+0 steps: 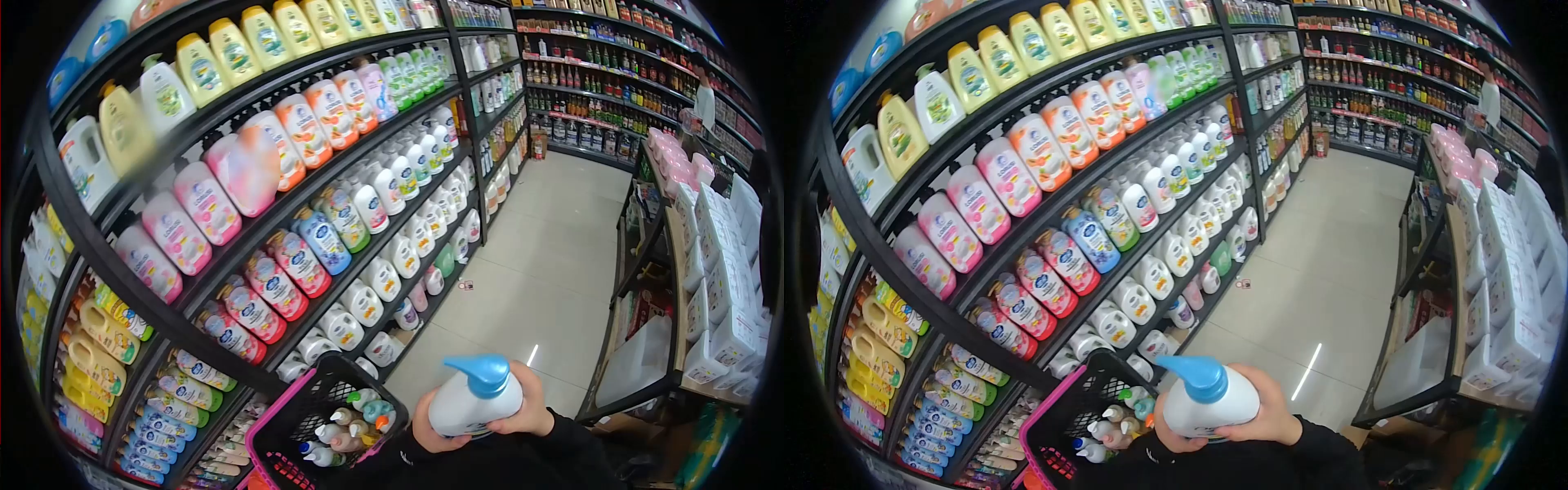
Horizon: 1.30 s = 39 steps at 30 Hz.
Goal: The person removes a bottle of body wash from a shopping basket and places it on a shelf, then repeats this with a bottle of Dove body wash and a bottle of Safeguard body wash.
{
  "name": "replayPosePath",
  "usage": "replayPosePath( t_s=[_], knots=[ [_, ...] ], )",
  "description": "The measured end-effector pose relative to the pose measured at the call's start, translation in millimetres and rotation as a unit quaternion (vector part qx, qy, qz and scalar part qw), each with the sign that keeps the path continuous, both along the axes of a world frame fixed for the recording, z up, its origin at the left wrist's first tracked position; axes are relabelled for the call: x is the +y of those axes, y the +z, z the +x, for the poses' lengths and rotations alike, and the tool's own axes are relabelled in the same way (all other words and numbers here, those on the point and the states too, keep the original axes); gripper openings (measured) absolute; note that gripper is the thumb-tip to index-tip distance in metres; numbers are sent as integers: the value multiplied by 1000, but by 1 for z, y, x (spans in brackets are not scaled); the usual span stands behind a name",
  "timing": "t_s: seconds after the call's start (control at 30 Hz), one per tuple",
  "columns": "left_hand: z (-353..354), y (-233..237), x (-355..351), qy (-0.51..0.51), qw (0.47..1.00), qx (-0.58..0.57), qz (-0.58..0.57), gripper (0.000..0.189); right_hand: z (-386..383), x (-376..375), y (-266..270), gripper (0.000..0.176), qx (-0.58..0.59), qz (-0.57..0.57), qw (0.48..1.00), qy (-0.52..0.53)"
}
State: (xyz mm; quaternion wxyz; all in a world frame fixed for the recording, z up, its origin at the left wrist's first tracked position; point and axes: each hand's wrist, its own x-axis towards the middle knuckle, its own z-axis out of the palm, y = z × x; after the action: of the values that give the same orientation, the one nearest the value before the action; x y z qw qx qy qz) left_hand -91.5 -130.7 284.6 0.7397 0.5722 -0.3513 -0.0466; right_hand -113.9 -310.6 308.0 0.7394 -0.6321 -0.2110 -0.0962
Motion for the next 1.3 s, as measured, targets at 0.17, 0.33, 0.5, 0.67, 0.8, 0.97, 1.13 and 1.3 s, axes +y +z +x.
replayPosePath(
  t_s=[0.17, 0.33, 0.5, 0.67, 0.8, 0.97, 1.13, 1.3],
  knots=[
    [33, -25, -45, -114, 992, 14, 58, 70, 0, -47, -3, 75, -15, 39, 996, -82],
    [66, -33, -83, -190, 976, 13, 107, 77, 11, -76, -12, 80, -13, 95, 984, -152],
    [116, -31, -118, -197, 975, 18, 97, 73, 50, -104, -25, 81, -32, 74, 974, -213],
    [190, -42, -148, -183, 979, 51, 75, 69, 121, -129, -31, 83, -25, 55, 972, -227],
    [260, -50, -165, -206, 976, 26, 68, 68, 186, -143, -25, 83, -40, 56, 973, -219],
    [323, -36, -180, -162, 986, -16, 47, 70, 251, -156, -32, 81, -30, 82, 963, -256],
    [377, -34, -199, -204, 974, -51, 87, 75, 303, -178, -23, 82, -20, 101, 965, -241],
    [423, -30, -237, -175, 980, -32, 93, 75, 358, -219, -31, 82, -21, 121, 963, -241]
  ],
)
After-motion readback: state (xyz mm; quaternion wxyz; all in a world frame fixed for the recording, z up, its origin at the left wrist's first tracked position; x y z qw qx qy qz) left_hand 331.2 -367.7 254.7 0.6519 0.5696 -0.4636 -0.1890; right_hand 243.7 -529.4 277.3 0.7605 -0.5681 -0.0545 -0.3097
